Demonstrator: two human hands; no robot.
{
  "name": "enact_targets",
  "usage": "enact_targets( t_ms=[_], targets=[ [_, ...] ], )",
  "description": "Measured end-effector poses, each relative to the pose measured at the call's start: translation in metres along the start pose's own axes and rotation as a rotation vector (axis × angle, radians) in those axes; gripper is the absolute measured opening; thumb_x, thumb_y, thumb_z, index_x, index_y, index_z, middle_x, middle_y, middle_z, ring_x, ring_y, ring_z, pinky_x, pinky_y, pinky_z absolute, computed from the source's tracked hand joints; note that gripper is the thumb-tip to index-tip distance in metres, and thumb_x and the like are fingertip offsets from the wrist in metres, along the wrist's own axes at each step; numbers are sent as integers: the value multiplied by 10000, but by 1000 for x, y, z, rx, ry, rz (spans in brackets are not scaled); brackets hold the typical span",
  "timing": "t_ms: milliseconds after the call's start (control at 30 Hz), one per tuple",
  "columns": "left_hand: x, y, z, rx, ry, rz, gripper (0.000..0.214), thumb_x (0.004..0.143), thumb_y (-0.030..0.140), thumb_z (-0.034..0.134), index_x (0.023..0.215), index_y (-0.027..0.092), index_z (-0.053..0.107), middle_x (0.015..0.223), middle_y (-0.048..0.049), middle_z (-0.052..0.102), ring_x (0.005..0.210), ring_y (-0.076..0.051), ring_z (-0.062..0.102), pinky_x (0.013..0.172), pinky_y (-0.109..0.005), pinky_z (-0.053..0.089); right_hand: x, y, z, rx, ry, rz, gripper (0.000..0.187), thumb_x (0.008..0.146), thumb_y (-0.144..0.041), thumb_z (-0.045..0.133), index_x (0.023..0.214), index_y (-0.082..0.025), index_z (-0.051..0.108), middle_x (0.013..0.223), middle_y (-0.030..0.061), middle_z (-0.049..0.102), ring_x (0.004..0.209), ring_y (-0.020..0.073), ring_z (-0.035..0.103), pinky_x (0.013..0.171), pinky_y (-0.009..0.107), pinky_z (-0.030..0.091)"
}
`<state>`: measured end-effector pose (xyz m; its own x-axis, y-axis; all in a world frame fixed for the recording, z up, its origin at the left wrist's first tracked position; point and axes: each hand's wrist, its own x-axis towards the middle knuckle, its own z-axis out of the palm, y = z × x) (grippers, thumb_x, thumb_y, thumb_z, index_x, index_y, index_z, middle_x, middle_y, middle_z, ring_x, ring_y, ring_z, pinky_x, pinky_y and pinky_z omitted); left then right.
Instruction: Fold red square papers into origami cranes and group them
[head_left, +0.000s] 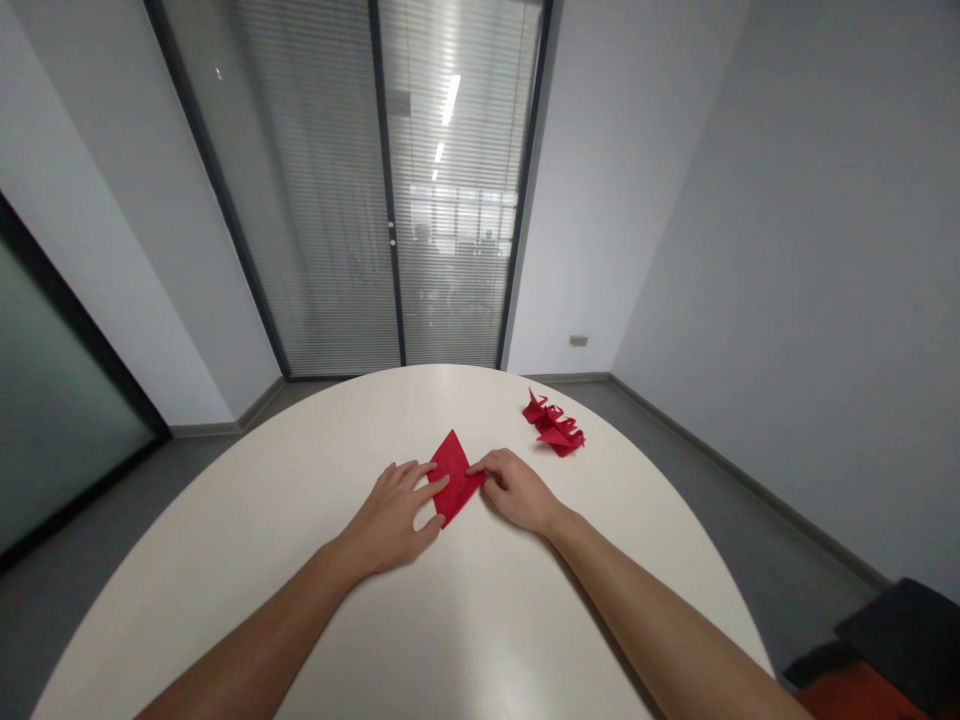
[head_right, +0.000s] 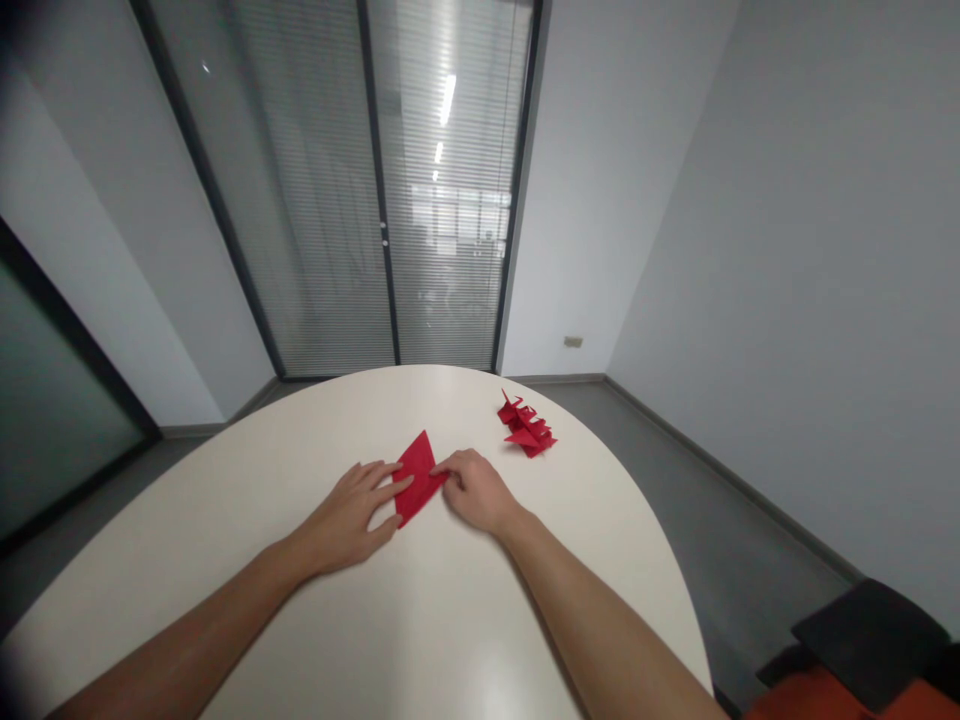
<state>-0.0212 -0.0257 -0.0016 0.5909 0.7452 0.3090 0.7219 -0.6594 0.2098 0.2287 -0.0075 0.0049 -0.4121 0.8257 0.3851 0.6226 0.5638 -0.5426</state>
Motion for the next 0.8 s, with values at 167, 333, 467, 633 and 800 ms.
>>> enact_targets(
  t_ms=[167, 333, 467, 633, 800],
  targets=[
    [-1, 0, 1, -7, -31, 10, 508, 913, 340, 580, 1419, 318, 539, 1497, -98, 504, 1394, -351, 415, 1173, -629, 236, 0, -5, -2, -23, 0, -10, 226, 889, -113, 555, 1017, -181, 728, 983, 77, 699, 943, 208, 602, 876, 350, 470],
    [0, 4, -3, -12, -24, 40, 510, 917, 328, 579, 1424, 294, 532, 1438, -126, 519, 1358, -334, 442, 1173, -625, 247, 0, -6, -1, -47, 15, -14, 157, 900, -150, 583, 989, -181, 709, 978, 76, 685, 939, 208, 595, 860, 341, 467],
    [1, 8, -8, -19, -12, 71, 478, 918, 310, 578, 1393, 263, 560, 1350, -136, 552, 1315, -322, 468, 1169, -604, 272, 0, -4, 0, -74, 25, -15, 172, 890, -154, 598, 1031, -181, 693, 998, 79, 681, 951, 213, 594, 867, 342, 467],
    [2, 10, -10, -41, -7, 107, 492, 914, 310, 586, 1403, 263, 547, 1307, -135, 566, 1267, -317, 489, 1150, -591, 301, -1, -2, 2, -92, 35, 9, 246, 882, -166, 610, 1122, -189, 662, 1012, 76, 676, 957, 217, 593, 858, 341, 464],
    [2, 10, -10, -45, -8, 105, 500, 913, 309, 586, 1407, 254, 539, 1314, -137, 557, 1259, -319, 483, 1136, -579, 323, -1, -6, 2, -111, 45, 28, 314, 845, -149, 624, 1156, -180, 600, 978, 64, 655, 889, 207, 586, 799, 328, 452]
  ],
)
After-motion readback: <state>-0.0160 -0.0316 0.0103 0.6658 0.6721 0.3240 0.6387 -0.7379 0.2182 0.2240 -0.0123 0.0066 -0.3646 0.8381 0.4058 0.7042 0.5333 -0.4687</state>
